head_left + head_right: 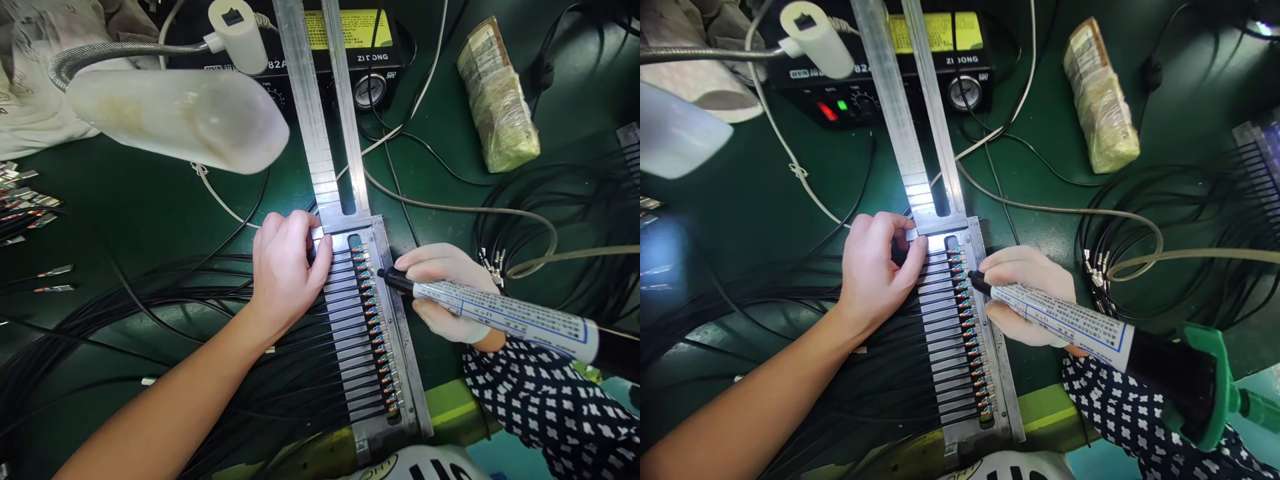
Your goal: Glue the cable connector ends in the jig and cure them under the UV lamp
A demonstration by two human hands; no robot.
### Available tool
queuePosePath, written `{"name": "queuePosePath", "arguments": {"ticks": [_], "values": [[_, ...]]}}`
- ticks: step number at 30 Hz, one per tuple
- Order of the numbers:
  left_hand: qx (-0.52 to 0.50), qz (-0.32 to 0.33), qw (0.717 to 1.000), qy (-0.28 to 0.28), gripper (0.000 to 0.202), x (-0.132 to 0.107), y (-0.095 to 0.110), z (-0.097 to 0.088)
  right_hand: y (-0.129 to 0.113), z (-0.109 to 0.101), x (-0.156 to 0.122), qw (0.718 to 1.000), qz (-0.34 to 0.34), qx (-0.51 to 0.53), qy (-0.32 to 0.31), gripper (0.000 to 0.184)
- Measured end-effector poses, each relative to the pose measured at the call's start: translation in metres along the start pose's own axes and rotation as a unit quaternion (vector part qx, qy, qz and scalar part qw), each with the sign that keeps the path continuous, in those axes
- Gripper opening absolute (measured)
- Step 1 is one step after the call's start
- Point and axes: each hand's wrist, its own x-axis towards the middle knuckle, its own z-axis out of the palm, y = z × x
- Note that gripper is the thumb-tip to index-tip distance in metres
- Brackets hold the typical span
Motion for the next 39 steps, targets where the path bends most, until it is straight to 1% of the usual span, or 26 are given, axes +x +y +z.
{"name": "queuePosePath", "arguments": {"ticks": [5, 14, 20, 26, 35, 39], "values": [[-0.004, 0.008, 1.000, 0.008, 0.009, 0.000, -0.001, 0.001, 0.000, -0.001, 0.001, 1.000, 0.001, -0.009, -0.003, 0.031], [-0.003, 0.015, 1.000, 0.016, 0.009, 0.000, -0.001, 0.002, 0.000, 0.000, 0.002, 1.000, 0.006, -0.005, 0.003, 0.033], [-0.004, 0.021, 1.000, 0.019, 0.008, 0.000, -0.001, 0.002, -0.010, -0.005, -0.008, 0.999, -0.027, -0.002, 0.025, 0.038], [-0.007, 0.017, 1.000, 0.019, 0.009, -0.001, -0.002, 0.003, -0.012, -0.002, -0.010, 1.000, 0.006, -0.012, -0.011, 0.031], [-0.002, 0.008, 1.000, 0.013, 0.010, -0.002, -0.002, 0.003, -0.012, 0.001, -0.006, 0.999, 0.020, -0.025, 0.001, 0.024], [0.002, 0.006, 1.000, 0.011, 0.011, -0.002, -0.002, 0.003, -0.013, 0.000, -0.006, 0.999, 0.030, -0.026, -0.005, 0.024]]}}
